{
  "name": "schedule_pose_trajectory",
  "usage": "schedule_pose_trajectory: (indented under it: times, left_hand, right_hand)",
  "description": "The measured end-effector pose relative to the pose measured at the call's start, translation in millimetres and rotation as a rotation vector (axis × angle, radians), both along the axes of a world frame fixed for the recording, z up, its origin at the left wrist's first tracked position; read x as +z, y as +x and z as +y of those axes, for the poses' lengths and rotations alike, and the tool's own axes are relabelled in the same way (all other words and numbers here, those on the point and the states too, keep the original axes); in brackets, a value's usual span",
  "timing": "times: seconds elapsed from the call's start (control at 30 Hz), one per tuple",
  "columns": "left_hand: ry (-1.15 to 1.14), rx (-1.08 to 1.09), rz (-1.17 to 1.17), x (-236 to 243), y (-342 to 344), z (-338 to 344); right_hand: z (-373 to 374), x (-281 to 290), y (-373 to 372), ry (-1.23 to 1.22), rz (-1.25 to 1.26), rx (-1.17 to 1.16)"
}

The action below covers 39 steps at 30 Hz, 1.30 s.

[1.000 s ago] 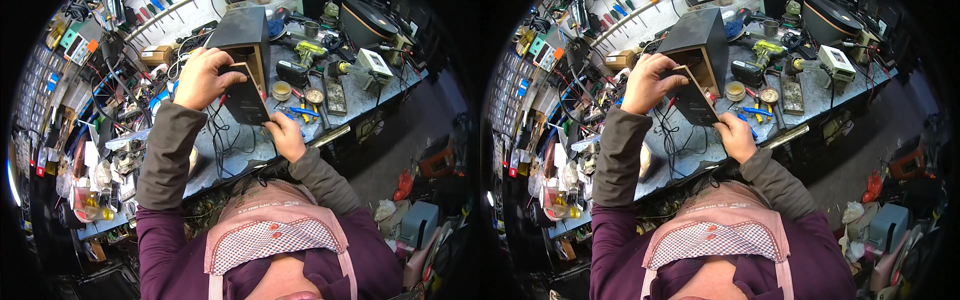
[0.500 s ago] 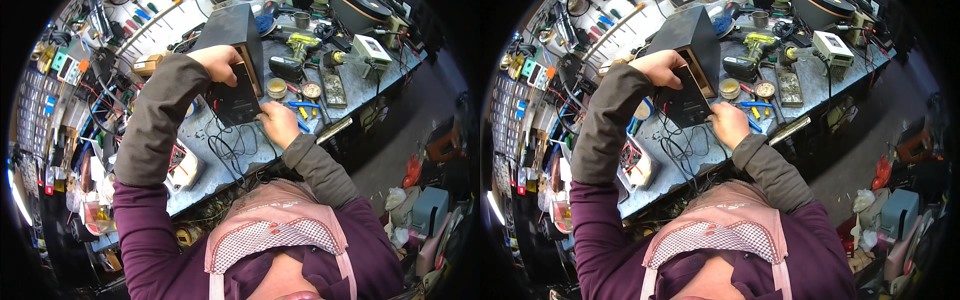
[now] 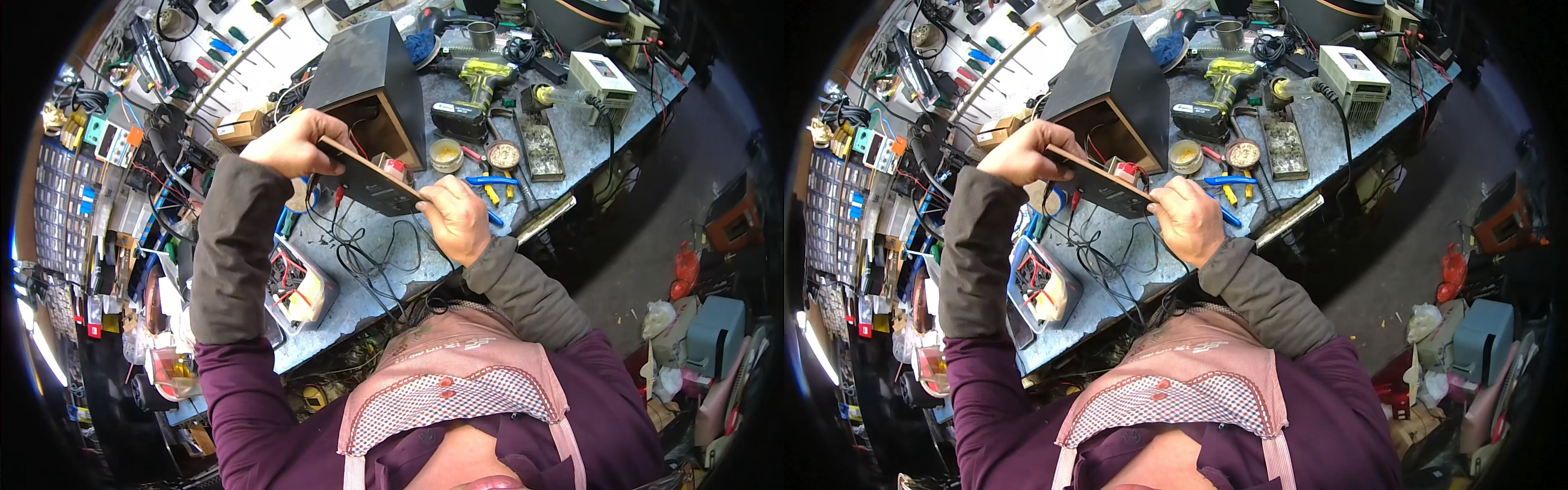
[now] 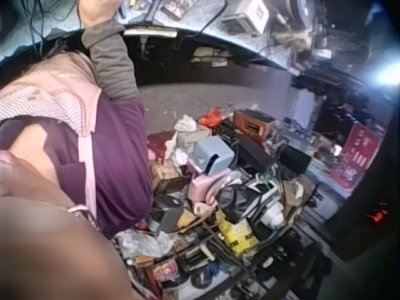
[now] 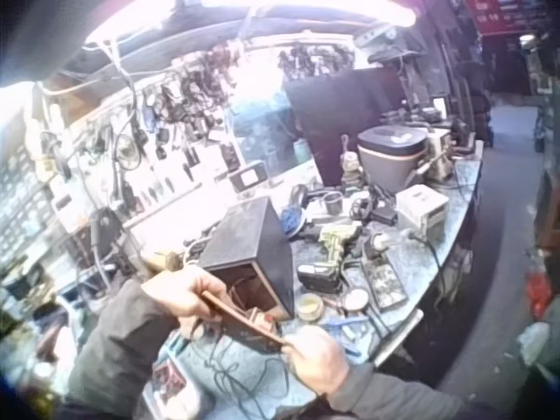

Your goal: The person connects audio cables to a black electronic device, then uses a cordless drill to drive screws into the device's casing. They handle a plastic container of small parts and various tools on a cluttered workbench.

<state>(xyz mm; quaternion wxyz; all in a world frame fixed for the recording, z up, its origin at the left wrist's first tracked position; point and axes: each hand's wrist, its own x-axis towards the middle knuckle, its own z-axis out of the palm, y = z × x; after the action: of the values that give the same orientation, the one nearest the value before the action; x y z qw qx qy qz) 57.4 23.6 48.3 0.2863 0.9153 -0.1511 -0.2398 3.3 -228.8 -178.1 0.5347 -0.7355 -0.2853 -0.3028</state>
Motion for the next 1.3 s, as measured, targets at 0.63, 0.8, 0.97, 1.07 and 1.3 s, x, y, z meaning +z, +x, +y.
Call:
schedule_pose_trajectory:
  times: [0.63,0.8,0.97,1.07,1.3]
  left_hand:
    - [-0.184,0.223,-0.277,-81,-38,59]
    - [-0.248,0.263,-0.425,-128,-60,16]
    - [-0.765,0.539,-0.423,-171,-79,-31]
    - [-0.883,0.608,-0.495,-199,-87,-39]
    - [-1.101,0.716,-0.635,-244,-87,-33]
  right_hand:
    - [-20,46,11,0.137,-0.046,0.119]
    - [-25,108,34,-0.15,-0.344,0.089]
    - [-7,150,55,-0.423,-0.478,0.202]
    - [19,155,60,-0.559,-0.578,0.244]
    - [-9,151,46,0.055,-0.33,0.269]
